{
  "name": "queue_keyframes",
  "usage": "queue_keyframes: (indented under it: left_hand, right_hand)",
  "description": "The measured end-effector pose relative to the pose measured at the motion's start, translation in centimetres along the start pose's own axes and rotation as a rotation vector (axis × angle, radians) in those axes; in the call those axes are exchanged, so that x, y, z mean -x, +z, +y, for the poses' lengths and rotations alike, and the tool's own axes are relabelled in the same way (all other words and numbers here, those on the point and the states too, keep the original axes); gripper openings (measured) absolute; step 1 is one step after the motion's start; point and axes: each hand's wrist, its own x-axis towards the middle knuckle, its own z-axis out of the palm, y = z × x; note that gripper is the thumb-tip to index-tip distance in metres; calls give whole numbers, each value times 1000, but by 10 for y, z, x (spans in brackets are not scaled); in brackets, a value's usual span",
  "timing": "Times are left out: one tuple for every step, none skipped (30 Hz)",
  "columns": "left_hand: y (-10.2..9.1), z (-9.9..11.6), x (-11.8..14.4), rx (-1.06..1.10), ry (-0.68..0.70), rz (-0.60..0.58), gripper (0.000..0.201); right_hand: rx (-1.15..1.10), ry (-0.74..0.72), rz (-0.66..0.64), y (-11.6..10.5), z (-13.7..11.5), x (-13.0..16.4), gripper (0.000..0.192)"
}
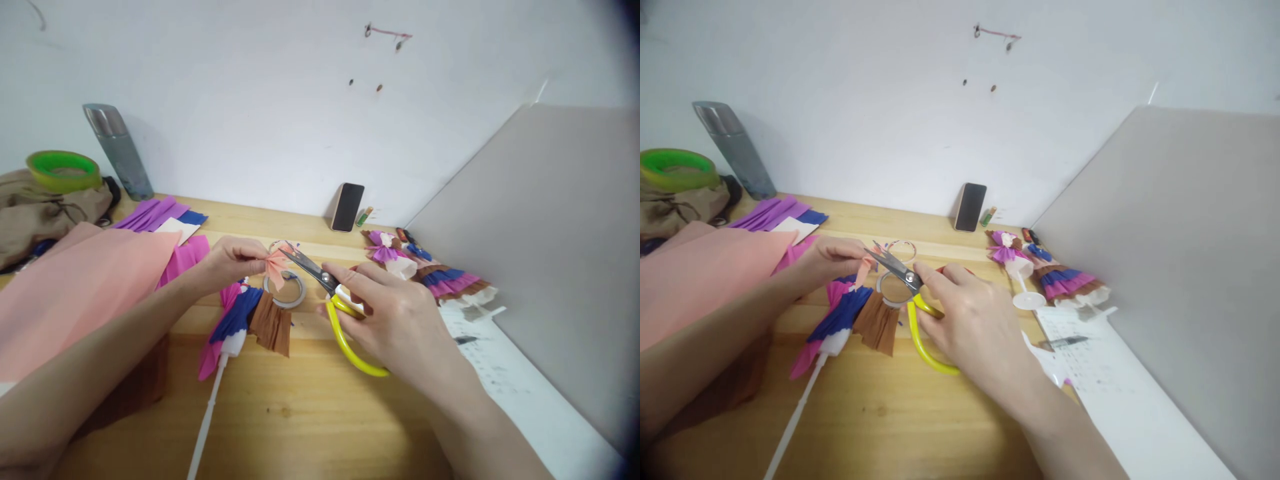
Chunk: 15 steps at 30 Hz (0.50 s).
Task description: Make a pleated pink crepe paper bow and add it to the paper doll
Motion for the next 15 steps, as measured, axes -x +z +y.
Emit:
queue_keyframes:
  left_hand:
    - [0,0,0,-2,-8,6,12]
    - [0,0,0,3,-11,10,12]
    - [0,0,1,12,-11,14,11]
    - [0,0,1,19,-12,17,10]
    - [0,0,1,24,-12,21,10]
    - [0,0,1,29,-7,26,9]
    - [0,-1,1,32,-4,29,9]
    - [0,-1,1,31,-4,30,9]
    - [0,-1,1,30,-5,34,9]
    - [0,-2,1,28,-5,36,9]
    - [0,-2,2,27,-5,35,9]
    - [0,-2,2,29,-3,31,9]
    - [-1,-2,2,31,-1,26,9]
    - [0,-2,1,36,6,24,9]
    - [0,-2,1,39,10,23,8]
  right_hand:
    - [1,2,-4,0,0,0,33]
    - [2,4,-10,0,0,0,32]
    - [3,7,-14,0,0,0,32]
    - [1,9,-19,-1,0,0,32]
    - [0,12,-21,-1,-1,0,31]
    - [-2,15,-22,-1,-1,1,31]
    - [-4,15,-22,-1,0,1,31]
    - [-3,15,-20,0,0,2,31]
    - [-2,13,-16,0,0,2,31]
    - [1,12,-10,0,0,3,32]
    - [5,10,-4,1,1,3,32]
    - [10,8,0,1,1,3,32]
    - [14,6,3,1,1,3,32]
    - [17,3,3,1,1,3,32]
    - [19,-1,3,1,1,3,32]
